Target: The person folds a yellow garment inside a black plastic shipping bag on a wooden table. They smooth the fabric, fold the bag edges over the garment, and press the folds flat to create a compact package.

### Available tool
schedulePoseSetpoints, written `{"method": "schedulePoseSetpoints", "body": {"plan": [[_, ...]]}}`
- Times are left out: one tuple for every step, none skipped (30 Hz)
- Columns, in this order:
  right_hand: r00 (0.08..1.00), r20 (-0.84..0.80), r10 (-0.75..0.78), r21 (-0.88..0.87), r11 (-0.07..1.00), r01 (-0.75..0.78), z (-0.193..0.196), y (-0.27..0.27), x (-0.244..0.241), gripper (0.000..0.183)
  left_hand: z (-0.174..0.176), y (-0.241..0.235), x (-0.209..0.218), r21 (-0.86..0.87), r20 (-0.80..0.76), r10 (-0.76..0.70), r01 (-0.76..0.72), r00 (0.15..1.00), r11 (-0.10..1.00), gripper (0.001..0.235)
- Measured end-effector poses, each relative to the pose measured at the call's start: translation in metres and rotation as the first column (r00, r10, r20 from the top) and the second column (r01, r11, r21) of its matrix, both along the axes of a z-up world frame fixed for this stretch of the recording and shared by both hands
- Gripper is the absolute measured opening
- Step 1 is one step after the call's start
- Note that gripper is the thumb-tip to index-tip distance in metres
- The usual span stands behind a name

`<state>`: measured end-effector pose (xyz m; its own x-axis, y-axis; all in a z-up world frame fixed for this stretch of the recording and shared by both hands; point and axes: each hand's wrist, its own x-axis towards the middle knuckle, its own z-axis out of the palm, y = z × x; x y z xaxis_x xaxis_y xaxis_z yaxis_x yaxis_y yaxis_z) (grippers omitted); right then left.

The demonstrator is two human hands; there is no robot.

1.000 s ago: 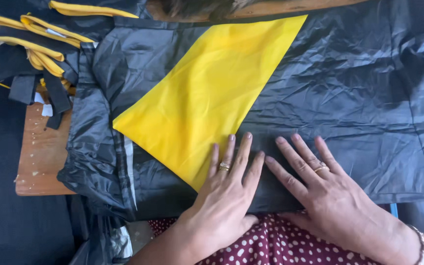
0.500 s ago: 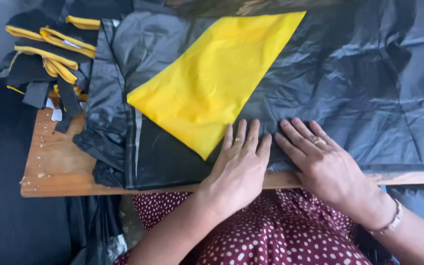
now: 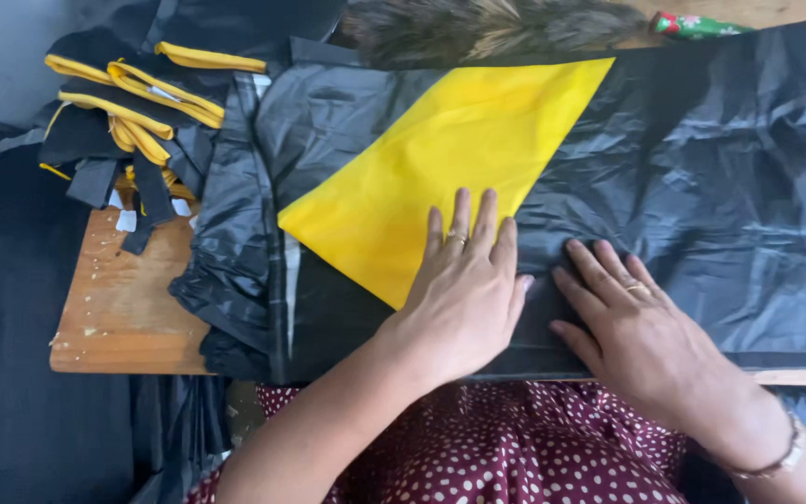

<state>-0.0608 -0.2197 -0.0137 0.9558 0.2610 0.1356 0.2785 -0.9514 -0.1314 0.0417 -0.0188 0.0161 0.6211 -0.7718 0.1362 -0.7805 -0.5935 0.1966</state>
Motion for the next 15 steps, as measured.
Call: {"method": "schedulePoseSetpoints", "body": {"plan": [[1.0, 0.001, 0.006, 0.001, 1.0, -0.006, 0.007, -0.001, 0.004, 0.061, -0.007, -0.001, 0.001, 0.001, 0.001, 0.006, -0.006, 1.0, 1.0, 0.063], [1.0, -0.012, 0.02, -0.016, 1.0, -0.02, 0.014, -0.002, 0.008, 0.045, -0.014, -0.003, 0.004, 0.184, -0.094, 0.049, -0.031, 0.994, 0.982, 0.069], [0.999, -0.025, 0.033, -0.032, 0.999, -0.034, 0.022, -0.004, 0.011, 0.035, -0.021, -0.005, 0.006, 0.362, -0.176, 0.11, -0.04, 0.978, 0.931, 0.076], [0.999, -0.021, 0.033, -0.033, 0.999, -0.034, 0.03, -0.002, 0.022, 0.035, -0.015, -0.01, 0.007, 0.361, -0.172, 0.11, -0.042, 0.979, 0.932, 0.076], [0.996, 0.074, 0.054, -0.05, 0.997, -0.05, 0.038, -0.001, 0.032, 0.034, -0.009, -0.016, 0.007, 0.358, -0.049, 0.111, -0.086, 0.993, 0.93, 0.054], [0.984, 0.162, 0.075, -0.069, 0.996, -0.064, 0.045, 0.001, 0.04, 0.036, -0.004, -0.02, 0.006, 0.351, 0.068, 0.111, -0.128, 0.991, 0.928, 0.035], [0.984, 0.161, 0.075, -0.07, 0.995, -0.064, 0.042, 0.002, 0.055, 0.036, -0.006, -0.026, 0.014, 0.35, 0.066, 0.111, -0.127, 0.992, 0.928, 0.035], [0.987, 0.15, 0.059, -0.099, 0.994, -0.044, 0.04, 0.003, 0.071, 0.043, -0.008, -0.032, 0.023, 0.161, 0.153, 0.157, -0.181, 0.976, 0.97, 0.028], [0.989, 0.14, 0.042, -0.128, 0.992, -0.024, 0.038, 0.004, 0.086, 0.05, -0.01, -0.038, 0.031, -0.038, 0.229, 0.218, -0.215, 0.949, 0.976, 0.024], [0.989, 0.144, 0.045, -0.128, 0.991, -0.026, 0.028, 0.006, 0.1, 0.05, -0.006, -0.041, 0.042, -0.039, 0.232, 0.22, -0.217, 0.948, 0.975, 0.024], [0.997, 0.076, -0.021, -0.138, 0.99, 0.031, 0.018, 0.008, 0.114, 0.056, -0.001, -0.043, 0.054, 0.003, 0.121, 0.21, -0.212, 0.97, 0.977, 0.036], [0.996, 0.009, -0.091, -0.15, 0.985, 0.092, 0.008, 0.009, 0.128, 0.062, 0.003, -0.047, 0.066, 0.045, 0.008, 0.198, -0.199, 0.98, 0.979, 0.055], [0.996, 0.014, -0.092, -0.149, 0.985, 0.093, -0.004, 0.01, 0.136, 0.062, -0.006, -0.044, 0.074, 0.045, 0.013, 0.197, -0.198, 0.98, 0.979, 0.055], [0.993, -0.021, -0.118, -0.16, 0.981, 0.114, -0.016, 0.011, 0.142, 0.064, -0.014, -0.041, 0.082, 0.057, -0.096, 0.221, -0.217, 0.97, 0.975, 0.06], [0.988, -0.055, -0.145, -0.172, 0.976, 0.133, -0.027, 0.012, 0.15, 0.066, -0.023, -0.039, 0.091, 0.071, -0.204, 0.243, -0.234, 0.948, 0.97, 0.066]]}}
